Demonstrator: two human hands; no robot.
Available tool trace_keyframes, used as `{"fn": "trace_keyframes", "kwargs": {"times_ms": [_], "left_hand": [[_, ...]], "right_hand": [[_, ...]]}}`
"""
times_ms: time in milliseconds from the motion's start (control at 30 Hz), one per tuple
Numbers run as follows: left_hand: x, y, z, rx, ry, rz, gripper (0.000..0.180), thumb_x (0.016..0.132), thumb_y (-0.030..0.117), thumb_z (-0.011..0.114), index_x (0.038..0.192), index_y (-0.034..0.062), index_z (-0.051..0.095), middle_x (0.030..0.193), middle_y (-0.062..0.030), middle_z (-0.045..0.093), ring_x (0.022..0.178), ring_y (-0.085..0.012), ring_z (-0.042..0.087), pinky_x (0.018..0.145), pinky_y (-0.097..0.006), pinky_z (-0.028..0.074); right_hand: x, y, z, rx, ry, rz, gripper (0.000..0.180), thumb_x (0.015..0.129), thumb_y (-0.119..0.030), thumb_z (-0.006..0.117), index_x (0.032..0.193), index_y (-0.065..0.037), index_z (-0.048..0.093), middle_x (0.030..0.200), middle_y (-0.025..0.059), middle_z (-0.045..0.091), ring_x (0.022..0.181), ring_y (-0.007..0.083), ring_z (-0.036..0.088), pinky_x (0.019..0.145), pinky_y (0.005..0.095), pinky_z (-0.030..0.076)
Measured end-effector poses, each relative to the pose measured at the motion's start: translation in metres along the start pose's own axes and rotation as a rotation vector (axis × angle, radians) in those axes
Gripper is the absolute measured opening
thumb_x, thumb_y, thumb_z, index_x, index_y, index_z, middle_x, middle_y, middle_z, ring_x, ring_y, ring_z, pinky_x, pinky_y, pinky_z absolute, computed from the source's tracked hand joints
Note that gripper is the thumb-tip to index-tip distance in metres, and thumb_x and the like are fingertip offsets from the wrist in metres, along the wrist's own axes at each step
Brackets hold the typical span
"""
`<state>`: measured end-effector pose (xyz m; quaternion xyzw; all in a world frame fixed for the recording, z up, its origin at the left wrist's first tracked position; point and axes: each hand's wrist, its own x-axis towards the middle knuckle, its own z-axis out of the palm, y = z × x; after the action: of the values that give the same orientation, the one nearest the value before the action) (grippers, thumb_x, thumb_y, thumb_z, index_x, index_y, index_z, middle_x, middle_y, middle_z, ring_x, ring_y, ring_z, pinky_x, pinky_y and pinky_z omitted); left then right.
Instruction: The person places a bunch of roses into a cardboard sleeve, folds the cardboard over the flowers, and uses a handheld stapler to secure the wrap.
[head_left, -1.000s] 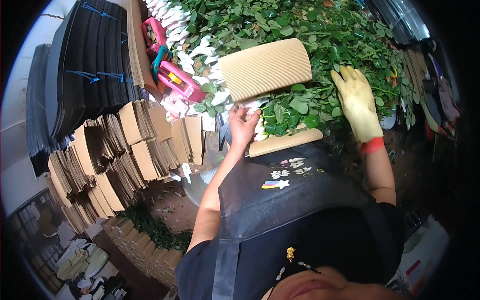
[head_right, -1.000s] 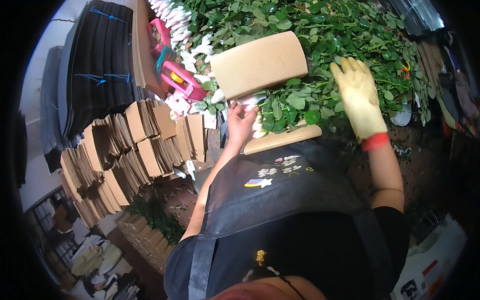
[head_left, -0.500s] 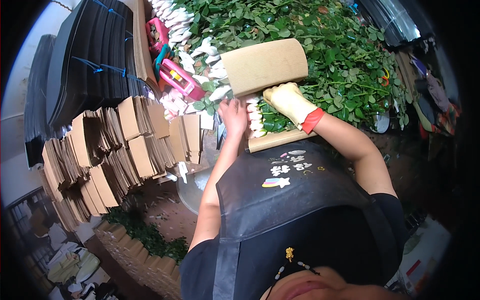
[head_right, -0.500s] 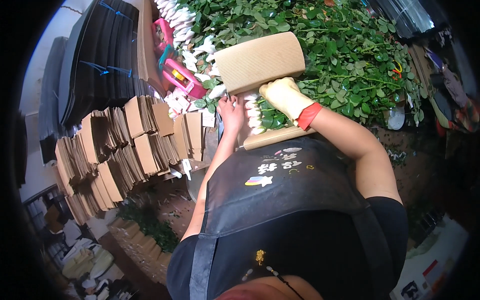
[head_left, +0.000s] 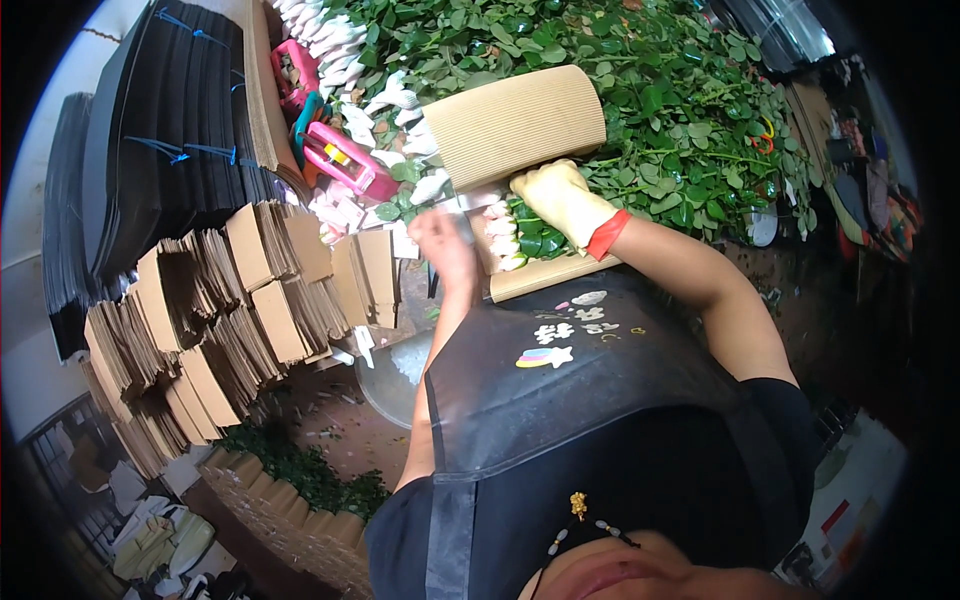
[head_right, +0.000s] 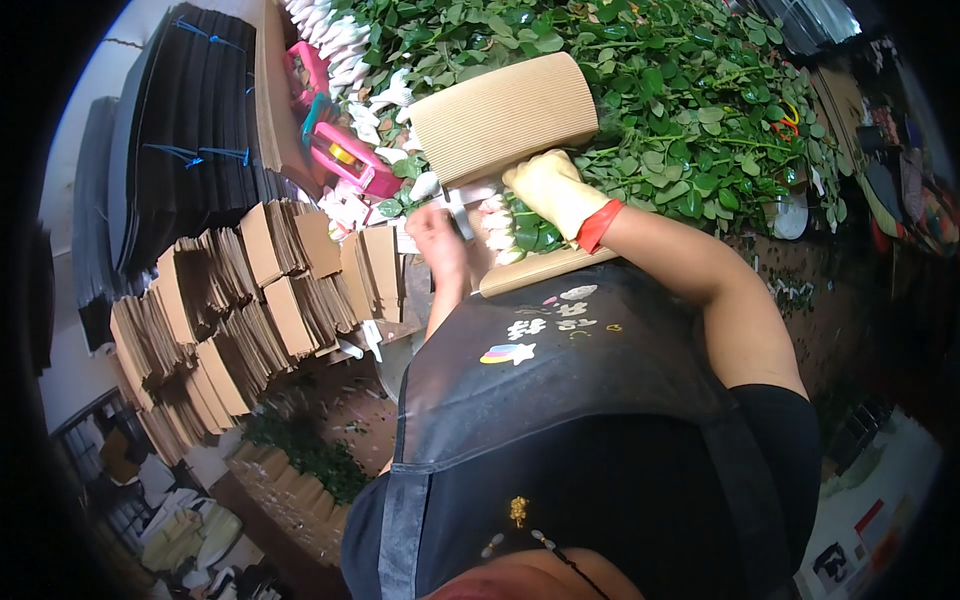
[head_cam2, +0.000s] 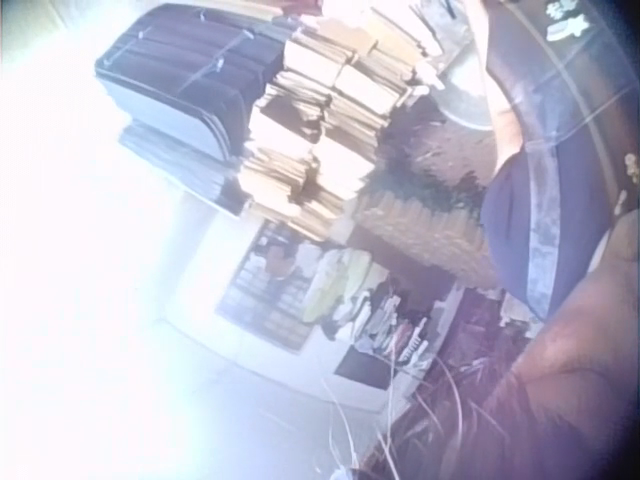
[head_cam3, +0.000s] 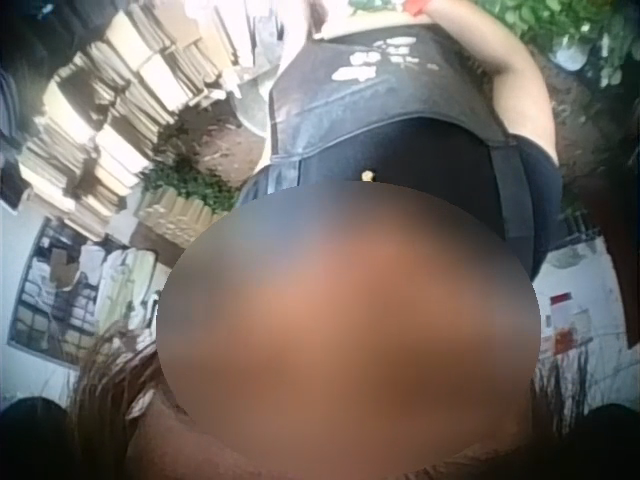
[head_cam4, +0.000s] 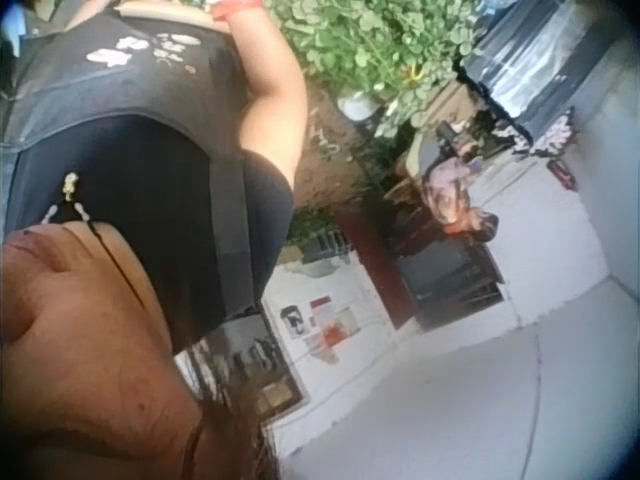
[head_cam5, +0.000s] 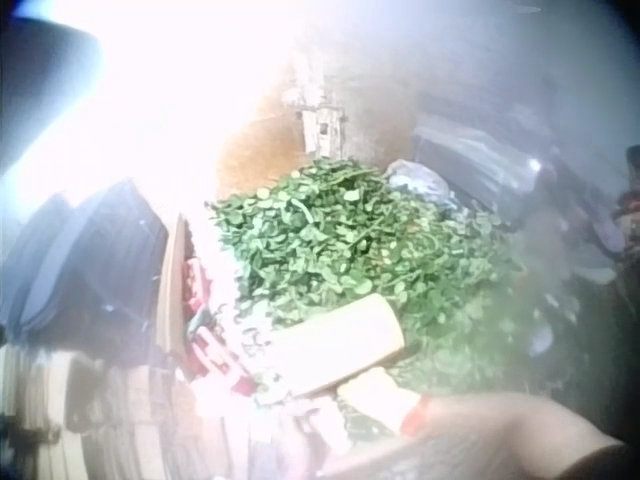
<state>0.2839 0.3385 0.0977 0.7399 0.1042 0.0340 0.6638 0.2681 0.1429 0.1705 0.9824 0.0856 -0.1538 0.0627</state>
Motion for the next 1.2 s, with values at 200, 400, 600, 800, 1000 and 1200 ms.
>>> {"fn": "trace_keyframes", "kwargs": {"times_ms": [200, 400, 600, 800, 1000, 1200], "left_hand": [[0.004, -0.029, -0.04, 0.31, -0.132, 0.028, 0.036, 0.1, 0.032, 0.064, 0.109, -0.0028, 0.063, 0.117, -0.0176, 0.059, 0.1, -0.0282, 0.058, 0.095, -0.042, 0.047], [-0.012, 0.013, 0.01, 0.494, -0.369, 0.047, 0.047, 0.081, 0.037, 0.089, 0.108, 0.0018, 0.073, 0.125, -0.0186, 0.05, 0.12, -0.0316, 0.05, 0.104, -0.042, 0.045], [-0.014, 0.009, 0.006, 0.224, -0.394, 0.051, 0.032, 0.087, 0.022, 0.086, 0.104, -0.0003, 0.07, 0.087, -0.0107, 0.073, 0.079, -0.0185, 0.068, 0.074, -0.035, 0.055], [-0.009, -0.005, 0.011, 0.191, -0.429, -0.062, 0.034, 0.089, 0.023, 0.084, 0.112, 0.0009, 0.072, 0.089, -0.0093, 0.072, 0.076, -0.0169, 0.068, 0.07, -0.034, 0.056], [0.0, -0.013, 0.012, 0.158, -0.487, -0.064, 0.029, 0.084, 0.017, 0.09, 0.102, -0.0001, 0.076, 0.119, -0.0106, 0.046, 0.095, -0.0151, 0.059, 0.078, -0.029, 0.056], [-0.003, -0.013, 0.008, 0.17, -0.46, -0.118, 0.038, 0.089, 0.024, 0.084, 0.114, -0.0025, 0.072, 0.108, -0.0133, 0.07, 0.085, -0.0213, 0.069, 0.078, -0.036, 0.058]], "right_hand": [[0.001, 0.003, 0.022, -0.018, 0.259, -0.047, 0.011, 0.091, -0.023, 0.062, 0.095, -0.02, 0.073, 0.082, 0.0003, 0.076, 0.079, 0.0218, 0.077, 0.065, 0.045, 0.055], [-0.001, 0.003, 0.001, 0.034, 0.096, -0.04, 0.019, 0.09, -0.02, 0.063, 0.101, -0.015, 0.076, 0.093, 0.0071, 0.079, 0.087, 0.0261, 0.078, 0.074, 0.0471, 0.058], [0.006, 0.007, -0.012, 0.191, -0.056, 0.052, 0.028, 0.09, -0.016, 0.067, 0.114, -0.009, 0.079, 0.109, 0.0136, 0.08, 0.101, 0.0294, 0.078, 0.086, 0.0453, 0.061], [0.002, 0.005, -0.028, 0.118, -0.146, 0.027, 0.027, 0.095, -0.02, 0.062, 0.114, -0.01, 0.08, 0.116, 0.0118, 0.079, 0.109, 0.0296, 0.077, 0.088, 0.0479, 0.059], [0.003, 0.004, -0.019, 0.099, -0.144, -0.005, 0.026, 0.095, -0.019, 0.061, 0.112, -0.009, 0.078, 0.115, 0.0118, 0.079, 0.105, 0.03, 0.077, 0.086, 0.048, 0.059], [-0.05, 0.024, -0.071, 0.499, 0.222, -0.005, 0.026, 0.102, -0.027, 0.059, 0.117, -0.012, 0.075, 0.109, 0.0114, 0.078, 0.102, 0.0318, 0.075, 0.091, 0.0438, 0.058]]}}
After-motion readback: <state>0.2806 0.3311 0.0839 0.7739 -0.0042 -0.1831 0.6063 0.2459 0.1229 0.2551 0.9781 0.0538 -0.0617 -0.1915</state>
